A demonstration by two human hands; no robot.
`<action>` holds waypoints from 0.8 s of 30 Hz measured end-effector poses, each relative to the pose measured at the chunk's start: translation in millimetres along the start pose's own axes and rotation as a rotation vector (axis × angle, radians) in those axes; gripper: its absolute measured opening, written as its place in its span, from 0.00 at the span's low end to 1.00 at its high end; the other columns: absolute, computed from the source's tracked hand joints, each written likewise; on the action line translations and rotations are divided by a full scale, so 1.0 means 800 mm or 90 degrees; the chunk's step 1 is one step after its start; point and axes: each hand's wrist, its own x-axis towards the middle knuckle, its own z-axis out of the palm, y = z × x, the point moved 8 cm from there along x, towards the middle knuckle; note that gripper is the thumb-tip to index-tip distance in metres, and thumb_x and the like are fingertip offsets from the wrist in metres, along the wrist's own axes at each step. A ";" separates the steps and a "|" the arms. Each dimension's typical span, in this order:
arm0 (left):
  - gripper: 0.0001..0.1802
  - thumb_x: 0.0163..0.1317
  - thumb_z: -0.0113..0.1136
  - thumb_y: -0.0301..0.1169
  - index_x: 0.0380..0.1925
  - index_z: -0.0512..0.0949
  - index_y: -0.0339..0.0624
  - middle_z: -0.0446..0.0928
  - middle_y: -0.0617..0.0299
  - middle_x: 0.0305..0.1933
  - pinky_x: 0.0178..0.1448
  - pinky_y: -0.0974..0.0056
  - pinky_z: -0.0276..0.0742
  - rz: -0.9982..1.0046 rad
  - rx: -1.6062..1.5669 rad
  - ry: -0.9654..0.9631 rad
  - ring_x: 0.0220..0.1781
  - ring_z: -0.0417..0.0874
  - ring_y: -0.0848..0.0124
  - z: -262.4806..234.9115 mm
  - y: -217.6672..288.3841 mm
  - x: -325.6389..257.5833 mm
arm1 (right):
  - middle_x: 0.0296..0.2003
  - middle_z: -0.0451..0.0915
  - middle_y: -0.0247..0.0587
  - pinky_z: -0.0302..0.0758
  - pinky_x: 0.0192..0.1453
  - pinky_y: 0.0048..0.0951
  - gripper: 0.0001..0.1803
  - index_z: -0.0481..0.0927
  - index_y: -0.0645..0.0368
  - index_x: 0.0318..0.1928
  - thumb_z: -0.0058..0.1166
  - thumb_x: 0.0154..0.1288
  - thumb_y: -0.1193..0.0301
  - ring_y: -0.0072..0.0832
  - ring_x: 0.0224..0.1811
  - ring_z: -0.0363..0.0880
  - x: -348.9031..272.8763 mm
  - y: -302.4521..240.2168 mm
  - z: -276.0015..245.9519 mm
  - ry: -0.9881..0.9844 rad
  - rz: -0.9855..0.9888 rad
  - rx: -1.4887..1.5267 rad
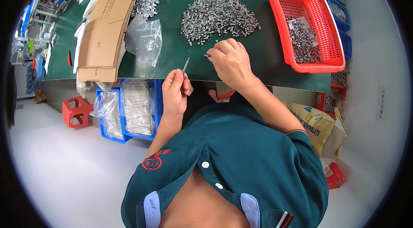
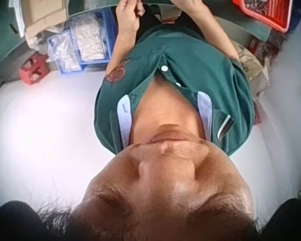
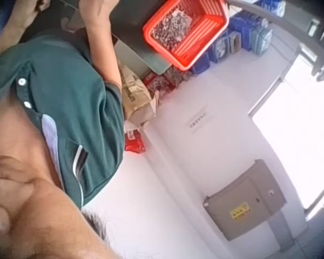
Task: The person is sorting and inspecting small metal components using a thin probe at a workbench.
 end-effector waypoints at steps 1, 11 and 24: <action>0.13 0.69 0.49 0.36 0.28 0.70 0.41 0.67 0.67 0.17 0.23 0.73 0.59 -0.003 -0.004 0.001 0.17 0.63 0.78 -0.001 -0.001 0.000 | 0.31 0.75 0.33 0.69 0.40 0.34 0.09 0.81 0.55 0.30 0.64 0.44 0.74 0.33 0.37 0.73 0.002 -0.003 0.004 -0.014 -0.003 -0.013; 0.13 0.69 0.49 0.36 0.28 0.71 0.40 0.66 0.67 0.18 0.23 0.75 0.59 0.006 -0.019 -0.003 0.18 0.63 0.80 -0.002 -0.003 -0.003 | 0.31 0.74 0.31 0.67 0.40 0.34 0.08 0.82 0.53 0.29 0.64 0.44 0.72 0.31 0.36 0.72 0.012 -0.005 0.030 -0.077 -0.004 -0.060; 0.11 0.68 0.50 0.34 0.29 0.71 0.40 0.67 0.68 0.18 0.24 0.75 0.59 0.008 0.060 -0.038 0.19 0.63 0.80 0.009 -0.003 -0.007 | 0.28 0.80 0.33 0.73 0.38 0.20 0.06 0.79 0.63 0.36 0.58 0.57 0.78 0.16 0.31 0.75 -0.011 0.044 0.014 -0.128 0.393 0.398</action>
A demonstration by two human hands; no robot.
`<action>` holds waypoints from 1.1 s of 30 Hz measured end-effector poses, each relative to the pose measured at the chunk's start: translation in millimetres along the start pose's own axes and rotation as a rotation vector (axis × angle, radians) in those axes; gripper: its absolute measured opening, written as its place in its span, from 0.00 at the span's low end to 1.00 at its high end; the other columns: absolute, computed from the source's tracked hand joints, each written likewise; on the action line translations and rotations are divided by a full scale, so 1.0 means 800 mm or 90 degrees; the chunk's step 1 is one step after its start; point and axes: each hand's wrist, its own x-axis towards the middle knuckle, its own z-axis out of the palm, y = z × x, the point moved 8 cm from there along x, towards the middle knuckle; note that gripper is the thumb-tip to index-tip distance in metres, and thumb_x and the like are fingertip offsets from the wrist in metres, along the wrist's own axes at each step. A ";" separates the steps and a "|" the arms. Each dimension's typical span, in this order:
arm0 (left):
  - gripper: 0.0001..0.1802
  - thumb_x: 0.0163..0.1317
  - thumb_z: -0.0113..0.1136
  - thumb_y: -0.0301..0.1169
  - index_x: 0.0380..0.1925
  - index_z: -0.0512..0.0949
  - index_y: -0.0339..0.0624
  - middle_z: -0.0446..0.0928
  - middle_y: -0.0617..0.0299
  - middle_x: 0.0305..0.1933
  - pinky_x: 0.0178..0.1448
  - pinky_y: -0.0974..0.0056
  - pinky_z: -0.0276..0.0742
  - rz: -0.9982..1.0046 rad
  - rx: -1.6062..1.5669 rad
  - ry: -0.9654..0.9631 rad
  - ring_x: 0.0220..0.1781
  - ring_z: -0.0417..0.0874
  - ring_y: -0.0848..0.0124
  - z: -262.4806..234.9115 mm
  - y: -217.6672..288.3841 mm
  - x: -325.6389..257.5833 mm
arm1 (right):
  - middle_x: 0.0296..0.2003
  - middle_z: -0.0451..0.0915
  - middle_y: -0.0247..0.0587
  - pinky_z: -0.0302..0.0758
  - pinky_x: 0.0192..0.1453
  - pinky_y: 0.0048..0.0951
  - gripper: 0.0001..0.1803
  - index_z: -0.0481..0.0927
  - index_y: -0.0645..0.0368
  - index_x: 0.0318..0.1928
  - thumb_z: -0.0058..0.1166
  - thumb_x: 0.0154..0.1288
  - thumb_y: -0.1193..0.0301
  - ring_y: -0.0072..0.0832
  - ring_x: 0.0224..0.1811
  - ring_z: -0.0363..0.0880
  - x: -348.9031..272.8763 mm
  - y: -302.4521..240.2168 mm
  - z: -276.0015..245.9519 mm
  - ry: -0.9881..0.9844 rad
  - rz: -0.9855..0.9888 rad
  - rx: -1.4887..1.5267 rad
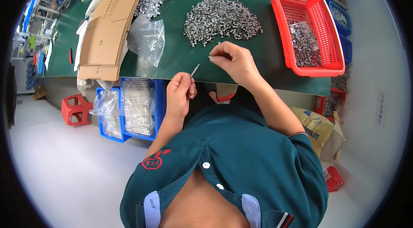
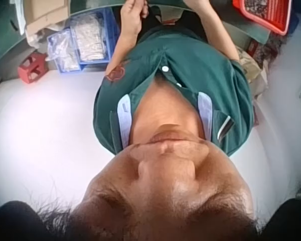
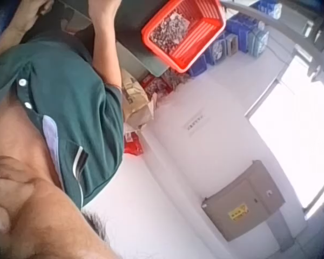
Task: The person is sorting and inspecting small metal components using a thin probe at a workbench.
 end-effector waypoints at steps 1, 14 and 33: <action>0.11 0.68 0.51 0.35 0.28 0.71 0.40 0.66 0.68 0.17 0.23 0.75 0.58 -0.002 0.013 -0.007 0.18 0.63 0.80 0.003 0.000 -0.001 | 0.30 0.79 0.32 0.73 0.40 0.19 0.06 0.78 0.64 0.37 0.58 0.58 0.79 0.16 0.33 0.75 -0.003 0.005 0.006 -0.044 0.026 0.055; 0.11 0.68 0.51 0.35 0.29 0.72 0.40 0.67 0.69 0.18 0.25 0.76 0.58 0.028 0.129 -0.040 0.20 0.64 0.82 0.014 0.008 -0.010 | 0.29 0.78 0.33 0.74 0.40 0.21 0.05 0.80 0.64 0.34 0.60 0.56 0.79 0.18 0.32 0.76 -0.021 -0.016 0.024 -0.156 0.010 0.117; 0.13 0.68 0.53 0.36 0.28 0.72 0.39 0.67 0.71 0.20 0.24 0.77 0.58 0.057 0.176 -0.198 0.21 0.64 0.85 0.121 0.046 0.017 | 0.31 0.79 0.40 0.76 0.38 0.31 0.12 0.80 0.62 0.37 0.62 0.48 0.79 0.35 0.33 0.79 -0.039 -0.113 -0.061 -0.091 -0.346 -0.137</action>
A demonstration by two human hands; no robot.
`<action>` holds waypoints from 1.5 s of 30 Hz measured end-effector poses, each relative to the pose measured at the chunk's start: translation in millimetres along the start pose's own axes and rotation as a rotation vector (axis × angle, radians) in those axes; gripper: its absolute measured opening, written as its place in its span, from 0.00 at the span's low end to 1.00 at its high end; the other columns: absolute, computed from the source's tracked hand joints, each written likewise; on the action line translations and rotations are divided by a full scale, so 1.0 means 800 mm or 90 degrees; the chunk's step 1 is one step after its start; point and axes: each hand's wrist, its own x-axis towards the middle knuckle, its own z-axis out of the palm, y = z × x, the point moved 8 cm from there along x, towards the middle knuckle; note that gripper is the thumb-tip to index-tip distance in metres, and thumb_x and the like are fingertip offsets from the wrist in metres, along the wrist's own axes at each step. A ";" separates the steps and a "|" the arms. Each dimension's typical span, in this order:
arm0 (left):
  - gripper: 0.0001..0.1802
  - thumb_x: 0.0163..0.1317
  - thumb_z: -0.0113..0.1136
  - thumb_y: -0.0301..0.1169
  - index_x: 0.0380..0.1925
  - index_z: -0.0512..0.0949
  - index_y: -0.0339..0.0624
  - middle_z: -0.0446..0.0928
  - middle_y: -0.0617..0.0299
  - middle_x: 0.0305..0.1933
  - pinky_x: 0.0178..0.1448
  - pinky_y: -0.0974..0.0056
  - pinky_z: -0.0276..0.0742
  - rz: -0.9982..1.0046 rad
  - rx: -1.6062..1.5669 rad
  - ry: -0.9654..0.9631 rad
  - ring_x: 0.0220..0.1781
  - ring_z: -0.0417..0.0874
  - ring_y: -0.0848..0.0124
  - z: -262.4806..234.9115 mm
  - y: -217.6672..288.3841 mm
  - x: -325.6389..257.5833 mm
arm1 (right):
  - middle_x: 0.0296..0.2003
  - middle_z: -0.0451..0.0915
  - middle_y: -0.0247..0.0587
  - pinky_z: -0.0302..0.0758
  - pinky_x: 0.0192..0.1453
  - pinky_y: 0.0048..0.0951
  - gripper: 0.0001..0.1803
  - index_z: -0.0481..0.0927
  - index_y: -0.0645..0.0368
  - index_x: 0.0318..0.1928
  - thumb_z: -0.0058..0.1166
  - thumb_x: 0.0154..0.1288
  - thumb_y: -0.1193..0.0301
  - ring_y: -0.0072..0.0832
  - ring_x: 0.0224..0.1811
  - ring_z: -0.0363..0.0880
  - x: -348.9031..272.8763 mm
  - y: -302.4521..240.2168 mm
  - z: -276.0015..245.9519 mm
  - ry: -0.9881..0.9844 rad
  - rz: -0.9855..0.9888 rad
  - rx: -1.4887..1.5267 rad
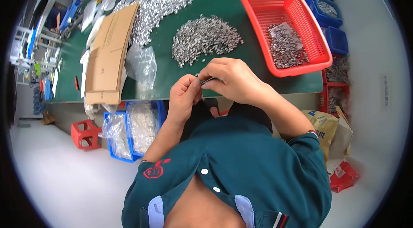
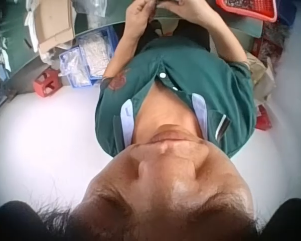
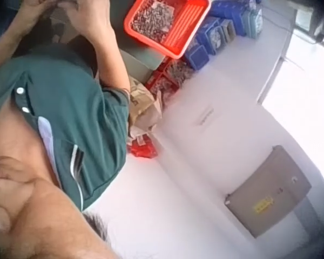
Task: The person is sorting and inspecting small metal components using a thin probe at a workbench.
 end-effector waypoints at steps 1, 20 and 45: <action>0.13 0.67 0.53 0.37 0.28 0.72 0.39 0.67 0.71 0.20 0.23 0.77 0.57 0.003 -0.017 -0.024 0.20 0.63 0.85 0.013 0.004 0.011 | 0.32 0.79 0.40 0.76 0.37 0.31 0.11 0.80 0.62 0.36 0.61 0.48 0.80 0.35 0.33 0.79 0.000 0.004 -0.010 -0.019 0.021 -0.003; 0.13 0.67 0.54 0.37 0.30 0.71 0.38 0.66 0.66 0.16 0.22 0.71 0.61 -0.078 -0.167 -0.072 0.16 0.64 0.77 0.073 0.011 0.076 | 0.39 0.79 0.44 0.74 0.48 0.32 0.12 0.79 0.62 0.40 0.59 0.52 0.78 0.38 0.43 0.79 -0.087 0.085 -0.222 0.284 0.198 -0.403; 0.07 0.66 0.53 0.28 0.38 0.75 0.36 0.77 0.62 0.28 0.34 0.72 0.72 -0.074 -0.171 0.185 0.27 0.75 0.77 -0.103 -0.062 -0.076 | 0.29 0.74 0.34 0.70 0.41 0.35 0.07 0.81 0.54 0.27 0.64 0.44 0.71 0.34 0.38 0.73 0.018 0.071 0.107 0.048 0.060 -0.330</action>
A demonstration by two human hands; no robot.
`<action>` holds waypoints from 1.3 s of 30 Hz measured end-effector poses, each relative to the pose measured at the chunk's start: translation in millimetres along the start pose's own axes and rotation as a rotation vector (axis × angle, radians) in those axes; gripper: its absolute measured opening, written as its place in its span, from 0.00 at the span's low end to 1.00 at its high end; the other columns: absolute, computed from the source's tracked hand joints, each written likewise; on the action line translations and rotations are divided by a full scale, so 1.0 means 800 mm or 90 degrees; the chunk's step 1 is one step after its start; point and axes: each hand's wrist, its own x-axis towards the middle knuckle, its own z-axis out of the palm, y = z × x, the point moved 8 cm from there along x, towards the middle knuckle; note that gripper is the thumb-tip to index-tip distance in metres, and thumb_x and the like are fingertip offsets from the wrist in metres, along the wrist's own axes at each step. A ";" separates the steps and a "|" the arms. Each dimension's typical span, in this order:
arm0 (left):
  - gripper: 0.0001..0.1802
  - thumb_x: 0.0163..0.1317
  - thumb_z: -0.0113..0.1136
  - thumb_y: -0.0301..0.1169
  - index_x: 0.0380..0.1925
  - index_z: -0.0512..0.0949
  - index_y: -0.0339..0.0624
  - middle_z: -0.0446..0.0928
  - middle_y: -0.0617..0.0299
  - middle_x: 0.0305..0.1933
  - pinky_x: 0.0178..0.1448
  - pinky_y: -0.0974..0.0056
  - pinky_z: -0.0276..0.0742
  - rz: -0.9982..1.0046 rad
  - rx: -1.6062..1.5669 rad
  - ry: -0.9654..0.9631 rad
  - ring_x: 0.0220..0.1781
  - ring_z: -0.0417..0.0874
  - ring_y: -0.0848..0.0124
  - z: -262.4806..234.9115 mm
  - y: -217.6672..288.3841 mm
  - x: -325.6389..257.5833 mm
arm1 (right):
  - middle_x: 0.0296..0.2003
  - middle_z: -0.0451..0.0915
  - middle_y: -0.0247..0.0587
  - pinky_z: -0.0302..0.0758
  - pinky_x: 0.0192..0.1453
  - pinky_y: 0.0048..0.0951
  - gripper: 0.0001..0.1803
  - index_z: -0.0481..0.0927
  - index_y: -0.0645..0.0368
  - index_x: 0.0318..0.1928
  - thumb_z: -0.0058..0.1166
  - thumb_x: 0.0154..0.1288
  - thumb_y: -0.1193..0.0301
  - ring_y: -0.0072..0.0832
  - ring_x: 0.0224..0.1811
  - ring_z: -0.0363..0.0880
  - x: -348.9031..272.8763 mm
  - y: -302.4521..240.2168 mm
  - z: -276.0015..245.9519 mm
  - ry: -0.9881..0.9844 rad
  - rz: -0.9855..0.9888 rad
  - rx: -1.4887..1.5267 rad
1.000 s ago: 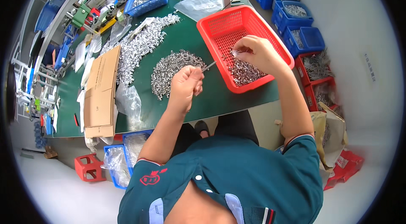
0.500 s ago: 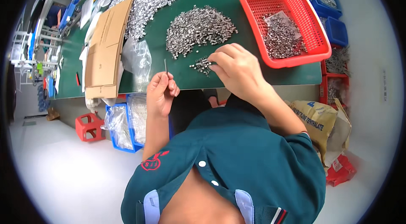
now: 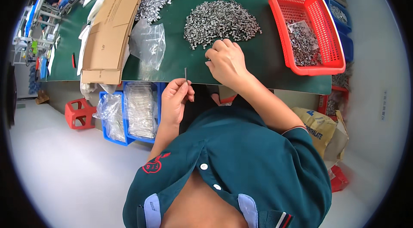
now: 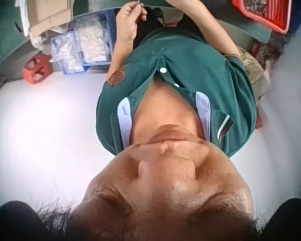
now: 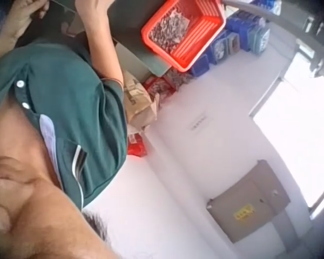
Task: The person is sorting and inspecting small metal components using a thin probe at a workbench.
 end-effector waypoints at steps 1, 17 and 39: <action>0.06 0.66 0.52 0.27 0.39 0.75 0.36 0.77 0.62 0.29 0.34 0.73 0.72 0.008 0.019 0.007 0.28 0.75 0.77 -0.001 0.002 0.000 | 0.29 0.74 0.34 0.70 0.41 0.35 0.07 0.81 0.54 0.27 0.64 0.44 0.71 0.34 0.38 0.73 0.001 0.000 0.003 -0.002 -0.001 -0.002; 0.05 0.65 0.52 0.25 0.38 0.75 0.35 0.75 0.64 0.28 0.35 0.75 0.71 0.092 0.272 0.002 0.29 0.74 0.80 0.012 0.008 0.000 | 0.26 0.78 0.33 0.70 0.29 0.15 0.07 0.80 0.63 0.35 0.57 0.62 0.71 0.14 0.24 0.72 -0.048 0.007 0.045 -0.234 0.544 0.966; 0.08 0.67 0.52 0.30 0.37 0.74 0.35 0.74 0.65 0.25 0.33 0.74 0.69 0.053 0.168 -0.028 0.27 0.73 0.79 0.024 -0.004 -0.004 | 0.24 0.77 0.39 0.73 0.27 0.31 0.07 0.81 0.62 0.34 0.60 0.52 0.76 0.31 0.22 0.76 -0.052 -0.026 -0.008 -0.085 0.067 0.327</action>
